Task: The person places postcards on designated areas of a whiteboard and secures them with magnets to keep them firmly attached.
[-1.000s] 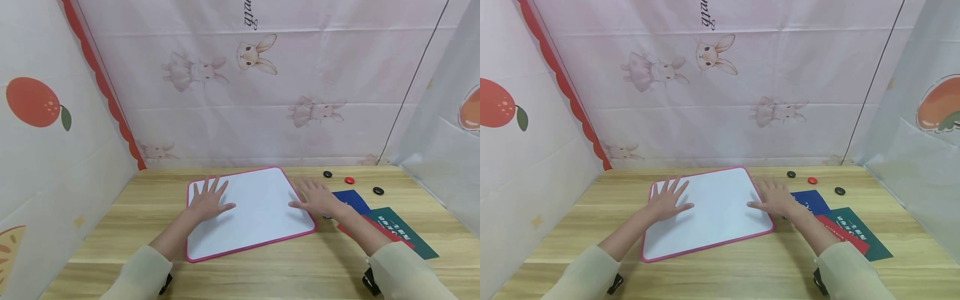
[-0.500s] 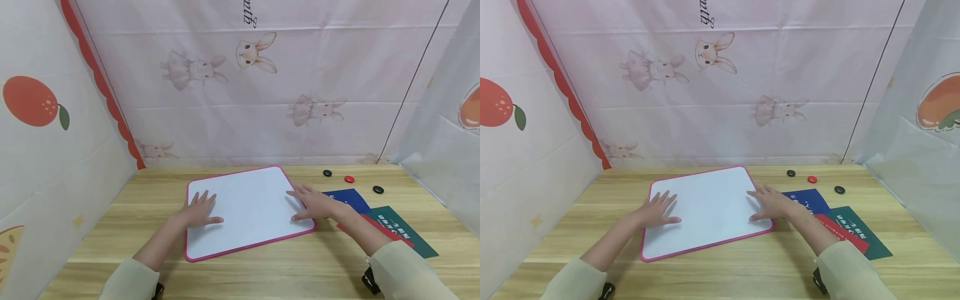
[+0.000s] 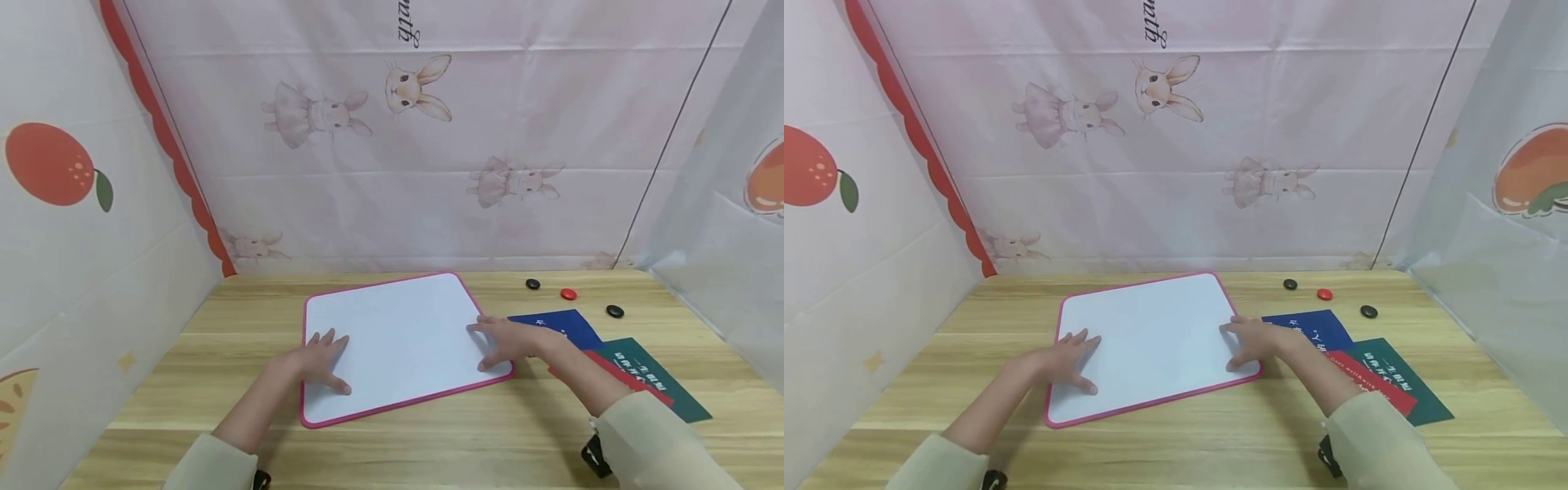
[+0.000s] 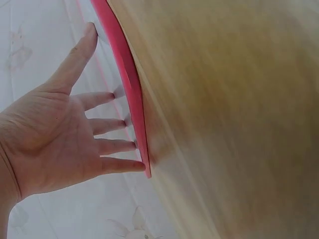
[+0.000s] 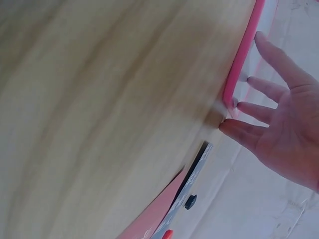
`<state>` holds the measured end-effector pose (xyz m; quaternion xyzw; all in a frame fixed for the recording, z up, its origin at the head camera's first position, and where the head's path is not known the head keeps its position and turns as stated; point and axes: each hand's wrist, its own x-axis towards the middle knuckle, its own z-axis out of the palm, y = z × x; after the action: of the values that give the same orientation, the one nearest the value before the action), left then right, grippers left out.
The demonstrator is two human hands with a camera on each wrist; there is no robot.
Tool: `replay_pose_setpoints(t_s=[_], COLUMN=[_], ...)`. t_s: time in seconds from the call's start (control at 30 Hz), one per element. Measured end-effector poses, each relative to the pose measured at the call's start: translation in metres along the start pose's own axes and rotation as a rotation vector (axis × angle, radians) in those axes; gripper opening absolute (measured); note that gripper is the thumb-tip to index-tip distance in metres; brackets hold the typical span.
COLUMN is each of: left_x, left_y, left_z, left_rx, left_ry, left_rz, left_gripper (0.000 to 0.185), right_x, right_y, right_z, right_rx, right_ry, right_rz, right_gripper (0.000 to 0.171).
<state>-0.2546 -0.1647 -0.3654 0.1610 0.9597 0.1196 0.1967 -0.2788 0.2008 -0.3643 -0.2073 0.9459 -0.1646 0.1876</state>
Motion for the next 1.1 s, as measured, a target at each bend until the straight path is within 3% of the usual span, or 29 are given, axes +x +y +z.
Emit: replay_pose_setpoints(t_s=[0.27, 0.47, 0.93, 1.1], left_x=[0.0, 0.007, 0.019, 0.02], left_y=[0.001, 0.0, -0.015, -0.016], left_z=[0.0, -0.001, -0.007, -0.014], left_rx=[-0.033, -0.001, -0.011, -0.006], left_ry=[-0.011, -0.015, -0.062, -0.077], left_rz=[-0.016, -0.021, 0.052, 0.044], left_gripper=[0.094, 0.094, 0.094, 0.095], right_x=[-0.002, -0.003, -0.016, -0.019], right_y=[-0.013, -0.019, -0.035, -0.041], right_z=[0.001, 0.002, 0.012, 0.009], right_rx=[0.007, 0.008, -0.029, -0.053], right_ry=[-0.022, -0.033, -0.042, -0.048], right_rz=[0.051, 0.098, 0.125, 0.138], right_gripper=[0.073, 0.074, 0.073, 0.075])
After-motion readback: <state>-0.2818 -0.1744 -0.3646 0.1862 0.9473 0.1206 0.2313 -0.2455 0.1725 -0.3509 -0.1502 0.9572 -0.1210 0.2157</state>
